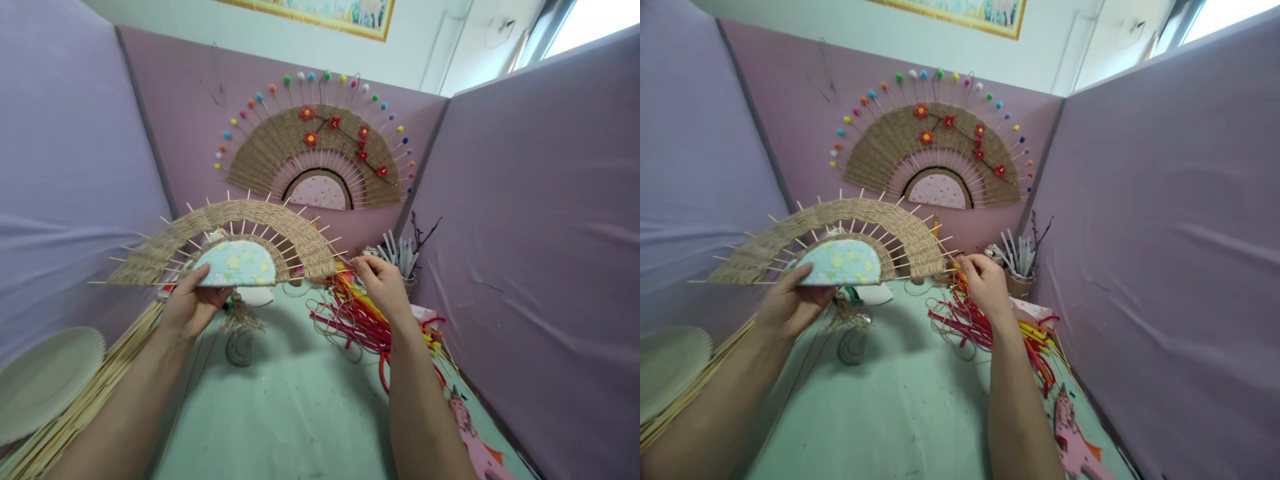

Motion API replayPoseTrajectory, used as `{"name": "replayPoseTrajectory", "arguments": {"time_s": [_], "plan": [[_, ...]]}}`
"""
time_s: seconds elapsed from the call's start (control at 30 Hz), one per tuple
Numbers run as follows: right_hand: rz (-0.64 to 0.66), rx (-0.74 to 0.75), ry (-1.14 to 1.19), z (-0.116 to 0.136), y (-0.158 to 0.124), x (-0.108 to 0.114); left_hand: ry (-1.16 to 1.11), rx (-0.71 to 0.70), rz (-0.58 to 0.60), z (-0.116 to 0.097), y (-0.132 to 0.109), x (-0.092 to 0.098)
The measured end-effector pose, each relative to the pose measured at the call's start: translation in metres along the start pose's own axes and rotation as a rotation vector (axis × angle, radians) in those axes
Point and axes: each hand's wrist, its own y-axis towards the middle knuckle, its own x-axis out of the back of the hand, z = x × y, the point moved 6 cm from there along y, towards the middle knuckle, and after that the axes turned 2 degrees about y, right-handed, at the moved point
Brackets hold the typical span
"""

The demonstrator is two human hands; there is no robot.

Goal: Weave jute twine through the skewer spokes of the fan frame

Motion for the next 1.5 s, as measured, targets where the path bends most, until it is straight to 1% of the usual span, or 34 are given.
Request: {"name": "replayPoseTrajectory", "arguments": {"time_s": [0.1,0.17,0.33,0.43,0.6,0.77,0.9,1.0,1.13,1.3,1.5], "plan": [[0.001,0.008,-0.075,0.012,-0.004,-0.001,-0.015,-0.026,-0.014,-0.002,-0.001,-0.001],[0.003,0.011,-0.085,0.018,-0.006,-0.001,-0.025,-0.047,-0.02,-0.004,-0.002,-0.001],[0.018,-0.002,-0.005,0.027,-0.009,-0.002,-0.057,-0.088,-0.029,-0.008,-0.003,-0.003],[0.054,-0.017,0.07,0.028,-0.009,-0.006,-0.074,-0.091,-0.035,-0.009,-0.005,-0.004],[0.104,-0.033,0.172,0.021,-0.009,-0.014,-0.088,-0.077,-0.028,-0.009,-0.004,-0.003],[0.115,-0.017,0.188,0.019,-0.008,-0.015,-0.102,-0.064,0.011,-0.009,-0.002,-0.002],[0.14,0.01,0.151,0.022,-0.008,-0.016,-0.08,-0.045,0.002,-0.009,-0.005,-0.006],[0.108,0.065,0.048,0.025,-0.008,-0.011,-0.052,-0.028,-0.01,-0.011,-0.008,-0.009],[0.022,0.169,-0.054,0.032,-0.01,0.002,-0.018,0.001,-0.028,-0.013,-0.009,-0.008],[-0.049,0.2,-0.127,0.038,-0.012,0.015,-0.007,0.01,-0.022,-0.015,-0.008,-0.005],[-0.073,0.241,-0.228,0.045,-0.014,0.017,0.006,0.012,-0.053,-0.017,-0.007,0.0]]}}
